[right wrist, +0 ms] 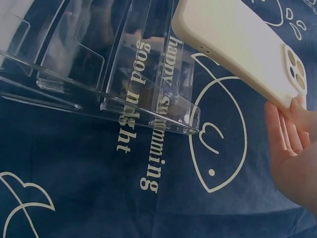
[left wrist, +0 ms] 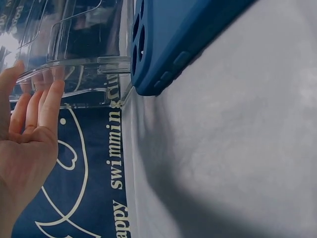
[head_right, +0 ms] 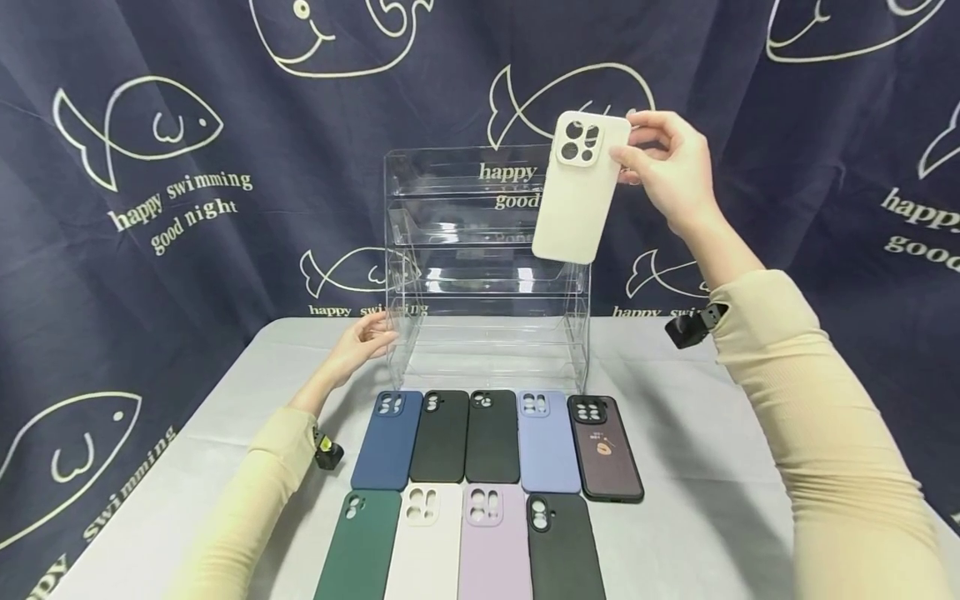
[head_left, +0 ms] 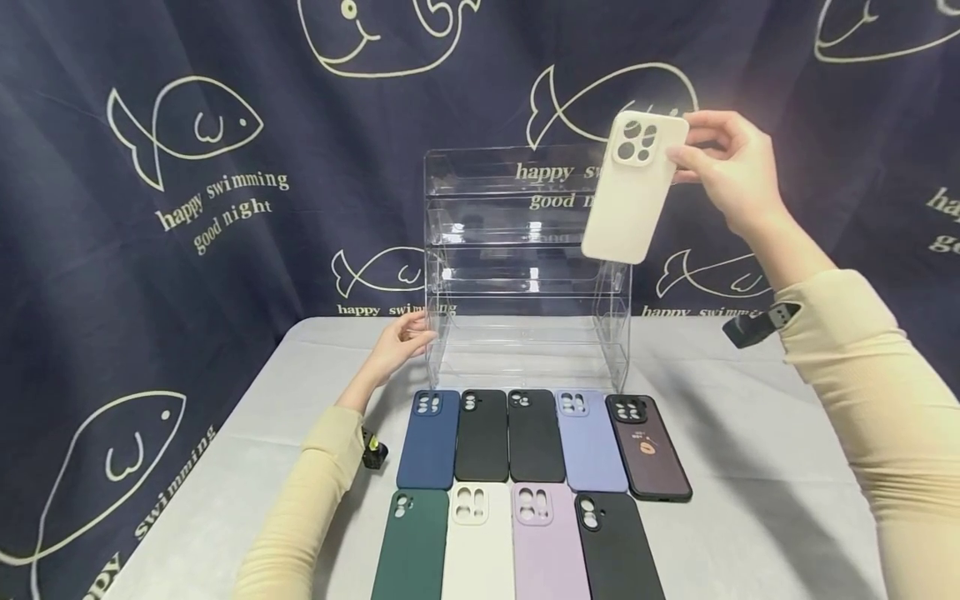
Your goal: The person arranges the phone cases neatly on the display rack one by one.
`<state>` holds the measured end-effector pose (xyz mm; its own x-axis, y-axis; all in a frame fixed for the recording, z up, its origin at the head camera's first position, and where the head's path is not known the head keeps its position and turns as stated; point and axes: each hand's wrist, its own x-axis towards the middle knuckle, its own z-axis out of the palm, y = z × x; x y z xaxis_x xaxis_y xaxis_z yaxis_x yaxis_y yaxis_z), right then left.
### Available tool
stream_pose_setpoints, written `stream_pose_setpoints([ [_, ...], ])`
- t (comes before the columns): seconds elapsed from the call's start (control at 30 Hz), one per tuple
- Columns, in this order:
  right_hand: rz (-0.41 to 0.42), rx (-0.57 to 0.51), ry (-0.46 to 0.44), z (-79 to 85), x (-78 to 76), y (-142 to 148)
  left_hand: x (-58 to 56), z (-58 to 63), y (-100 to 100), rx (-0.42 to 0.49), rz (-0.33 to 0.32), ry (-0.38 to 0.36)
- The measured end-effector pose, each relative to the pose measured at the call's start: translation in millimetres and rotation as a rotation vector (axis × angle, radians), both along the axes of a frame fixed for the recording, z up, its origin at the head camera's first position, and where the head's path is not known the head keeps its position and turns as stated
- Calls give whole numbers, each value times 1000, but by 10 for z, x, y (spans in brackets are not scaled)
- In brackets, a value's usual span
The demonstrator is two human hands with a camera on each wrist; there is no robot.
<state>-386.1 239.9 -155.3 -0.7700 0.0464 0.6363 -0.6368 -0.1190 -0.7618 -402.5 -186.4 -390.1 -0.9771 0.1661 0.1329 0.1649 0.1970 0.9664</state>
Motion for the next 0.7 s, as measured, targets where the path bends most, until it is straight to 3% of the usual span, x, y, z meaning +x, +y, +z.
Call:
stream_pose_setpoints([
  [0.2, -61, 29, -3, 119, -108, -75, -20, -14, -3, -7, -10, -11],
  [0.43, -170, 75, -7, 343, -232, -114, 105, 143, 52, -42, -26, -27],
  [0.7, -157, 49, -32, 503, -440, -196, 191, 232, 84, -29, -23, -42],
])
